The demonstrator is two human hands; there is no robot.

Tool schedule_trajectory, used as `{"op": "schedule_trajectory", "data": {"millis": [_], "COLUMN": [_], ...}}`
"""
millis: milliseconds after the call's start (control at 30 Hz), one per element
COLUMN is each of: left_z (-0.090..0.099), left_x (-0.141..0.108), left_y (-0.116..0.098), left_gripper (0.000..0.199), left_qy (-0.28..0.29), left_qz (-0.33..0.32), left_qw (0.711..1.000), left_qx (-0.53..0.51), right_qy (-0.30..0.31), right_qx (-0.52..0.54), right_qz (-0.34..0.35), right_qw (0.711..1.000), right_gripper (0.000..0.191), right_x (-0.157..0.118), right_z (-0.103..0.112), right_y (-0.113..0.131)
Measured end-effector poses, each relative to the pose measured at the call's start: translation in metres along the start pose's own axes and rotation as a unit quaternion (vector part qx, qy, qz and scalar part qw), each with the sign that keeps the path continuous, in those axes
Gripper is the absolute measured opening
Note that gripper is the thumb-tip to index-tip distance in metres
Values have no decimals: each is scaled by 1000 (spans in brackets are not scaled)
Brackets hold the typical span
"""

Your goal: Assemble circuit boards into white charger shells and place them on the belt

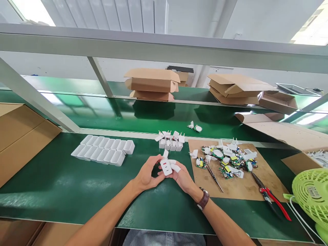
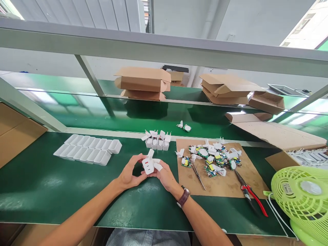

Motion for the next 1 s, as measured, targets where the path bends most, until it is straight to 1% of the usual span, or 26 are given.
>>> {"op": "schedule_trajectory", "data": {"millis": [167, 300, 367, 467, 567, 633, 700, 767, 833, 900, 933, 967, 1000], "left_z": [2, 3, 3, 4, 4, 5, 8, 12, 14, 14, 13, 10, 6], "left_x": [3, 4, 5, 7, 6, 5, 5, 6, 11, 19, 24, 29, 34], "left_y": [-4, -6, -7, -8, -2, 6, 19, 36, 52, 66, 72, 76, 80], "left_gripper": [69, 72, 76, 82, 82, 79, 76, 71, 68, 68, 69, 71, 72], "left_qy": [-13, -7, 0, -2, -27, -47, -73, -105, -128, -130, -124, -116, -109], "left_qz": [-11, -15, -20, -21, 0, 37, 106, 200, 283, 333, 349, 362, 371], "left_qw": [1000, 1000, 1000, 1000, 999, 996, 990, 973, 950, 934, 929, 925, 921], "left_qx": [5, -6, -15, -4, 44, 64, 60, 46, 27, 2, -13, -30, -48], "right_qy": [-4, 0, 1, -13, -21, -21, -35, -79, -140, -187, -195, -190, -172], "right_qx": [0, 5, -12, -85, -175, -221, -258, -298, -342, -389, -409, -425, -435], "right_qz": [0, 0, 4, 45, 114, 157, 196, 230, 248, 236, 218, 191, 159], "right_qw": [1000, 1000, 1000, 995, 978, 962, 945, 923, 896, 871, 864, 864, 869], "right_gripper": [44, 42, 43, 45, 42, 38, 34, 33, 36, 44, 48, 52, 54], "right_x": [0, 0, 0, -1, -4, -7, -8, -6, 0, 12, 19, 27, 35], "right_z": [-1, -1, 0, 2, 2, 2, 6, 17, 35, 56, 65, 73, 80], "right_y": [0, 0, 0, 2, 9, 15, 22, 31, 38, 43, 44, 44, 43]}}
Point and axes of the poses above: each hand's wrist, its own x-axis towards the middle knuckle, its own z-axis out of the back of the hand, y = z × x, the point moved 4 cm from there along x, towards the middle knuckle, and after that the axes turned 10 degrees about z, right-handed, at the moved point
